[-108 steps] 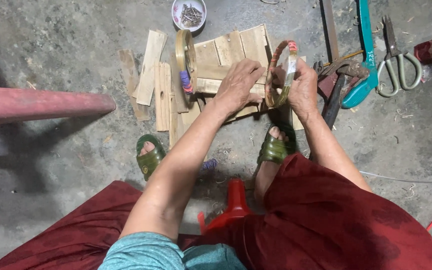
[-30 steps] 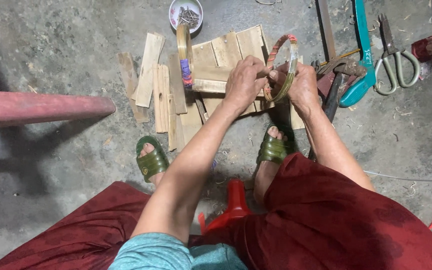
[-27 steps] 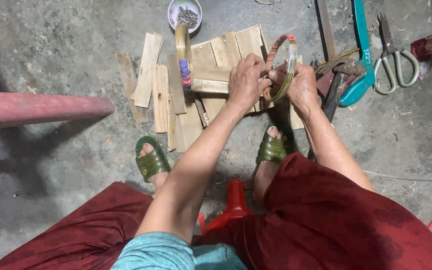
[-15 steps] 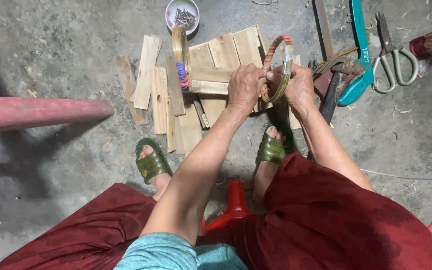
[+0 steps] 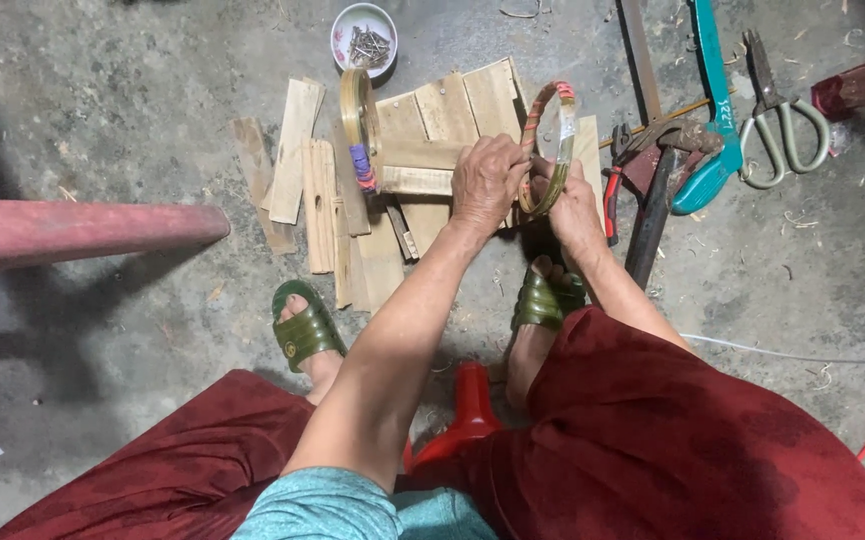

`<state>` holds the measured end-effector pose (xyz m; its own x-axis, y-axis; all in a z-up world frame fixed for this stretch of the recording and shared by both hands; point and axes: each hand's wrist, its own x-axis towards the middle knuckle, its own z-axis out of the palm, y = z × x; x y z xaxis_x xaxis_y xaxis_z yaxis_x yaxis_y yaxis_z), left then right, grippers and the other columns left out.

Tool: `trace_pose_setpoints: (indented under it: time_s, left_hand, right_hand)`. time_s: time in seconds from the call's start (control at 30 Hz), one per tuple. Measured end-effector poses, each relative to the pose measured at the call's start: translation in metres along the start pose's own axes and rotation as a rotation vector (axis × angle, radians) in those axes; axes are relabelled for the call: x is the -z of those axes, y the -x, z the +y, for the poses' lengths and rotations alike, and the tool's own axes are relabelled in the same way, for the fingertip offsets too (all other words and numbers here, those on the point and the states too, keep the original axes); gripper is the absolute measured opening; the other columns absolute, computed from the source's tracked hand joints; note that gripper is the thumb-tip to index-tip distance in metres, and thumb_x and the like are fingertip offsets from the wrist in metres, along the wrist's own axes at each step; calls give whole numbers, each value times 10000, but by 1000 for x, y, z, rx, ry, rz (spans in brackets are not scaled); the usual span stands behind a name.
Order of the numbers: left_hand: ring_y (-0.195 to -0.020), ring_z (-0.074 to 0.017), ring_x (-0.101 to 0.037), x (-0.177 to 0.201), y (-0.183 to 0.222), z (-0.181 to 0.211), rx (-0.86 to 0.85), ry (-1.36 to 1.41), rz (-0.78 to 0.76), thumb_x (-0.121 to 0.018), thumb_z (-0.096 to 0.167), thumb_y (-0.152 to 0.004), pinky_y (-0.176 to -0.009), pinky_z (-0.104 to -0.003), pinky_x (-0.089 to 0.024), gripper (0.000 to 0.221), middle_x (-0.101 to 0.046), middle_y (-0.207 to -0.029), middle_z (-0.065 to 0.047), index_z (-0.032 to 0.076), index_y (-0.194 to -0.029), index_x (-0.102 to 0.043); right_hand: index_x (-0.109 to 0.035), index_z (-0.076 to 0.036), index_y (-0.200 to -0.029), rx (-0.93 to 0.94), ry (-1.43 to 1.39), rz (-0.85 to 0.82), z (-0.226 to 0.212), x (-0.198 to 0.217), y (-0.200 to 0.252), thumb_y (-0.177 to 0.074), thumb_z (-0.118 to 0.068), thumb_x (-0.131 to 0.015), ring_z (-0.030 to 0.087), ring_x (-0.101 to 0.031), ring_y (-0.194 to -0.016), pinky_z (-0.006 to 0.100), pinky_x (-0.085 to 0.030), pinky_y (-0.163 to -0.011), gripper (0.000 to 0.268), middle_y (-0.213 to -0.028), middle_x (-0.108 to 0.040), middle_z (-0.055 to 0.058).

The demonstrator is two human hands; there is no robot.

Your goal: The person sits on a low stool working over a wooden board on the floor, wrapping colored tape strips around bamboo hoops and hammering small tacks from a bowl to secure the tape. They rotate each hoop to work around its circumference and set finished hoops aside.

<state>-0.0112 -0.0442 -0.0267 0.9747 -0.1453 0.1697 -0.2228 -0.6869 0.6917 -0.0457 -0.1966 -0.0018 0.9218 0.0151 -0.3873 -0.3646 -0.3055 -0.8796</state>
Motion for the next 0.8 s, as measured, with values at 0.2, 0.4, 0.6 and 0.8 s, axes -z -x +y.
trace_pose_setpoints:
  time_s: [0.2, 0.4, 0.6, 0.8]
  left_hand:
    - [-828, -235, -616, -2, 4, -1, 6, 53, 45, -713, 165, -855, -760, -361, -468, 181, -556, -751, -2, 199, -743, -575]
    - [-823, -250, -632, 0, 5, 0, 2, 47, 53, -721, 125, -831, -779, -364, -487, 175, -573, -742, -21, 191, -740, -587]
    - [-840, -239, -615, 1, 2, 1, 9, 65, 37, -716, 118, -839, -786, -363, -473, 198, -559, -738, -7, 190, -722, -572]
    - [-849, -231, -607, 2, 4, 5, 11, 45, 51, -710, 140, -854, -788, -357, -465, 189, -559, -755, -5, 199, -736, -575]
  right_hand:
    - [-723, -143, -1214, 146, 131, -78, -15, 3, 11, -1021, -328, -524, 388, -463, -1166, 537, -329, -1123, 334, -1141, -485, 166]
    - [-694, -165, -1163, 193, 200, -84, -3, 4, 4, -1033, -344, -567, 406, -481, -1123, 546, -358, -1091, 256, -1069, -473, 138]
    - [-667, -166, -1144, 215, 226, -81, 3, 5, 3, -1065, -370, -518, 429, -487, -1149, 560, -381, -1075, 265, -1093, -506, 151]
    - [-704, -131, -1174, 106, 225, -66, 8, 5, 1, -1020, -322, -538, 382, -470, -1225, 530, -356, -1139, 296, -1219, -533, 134]
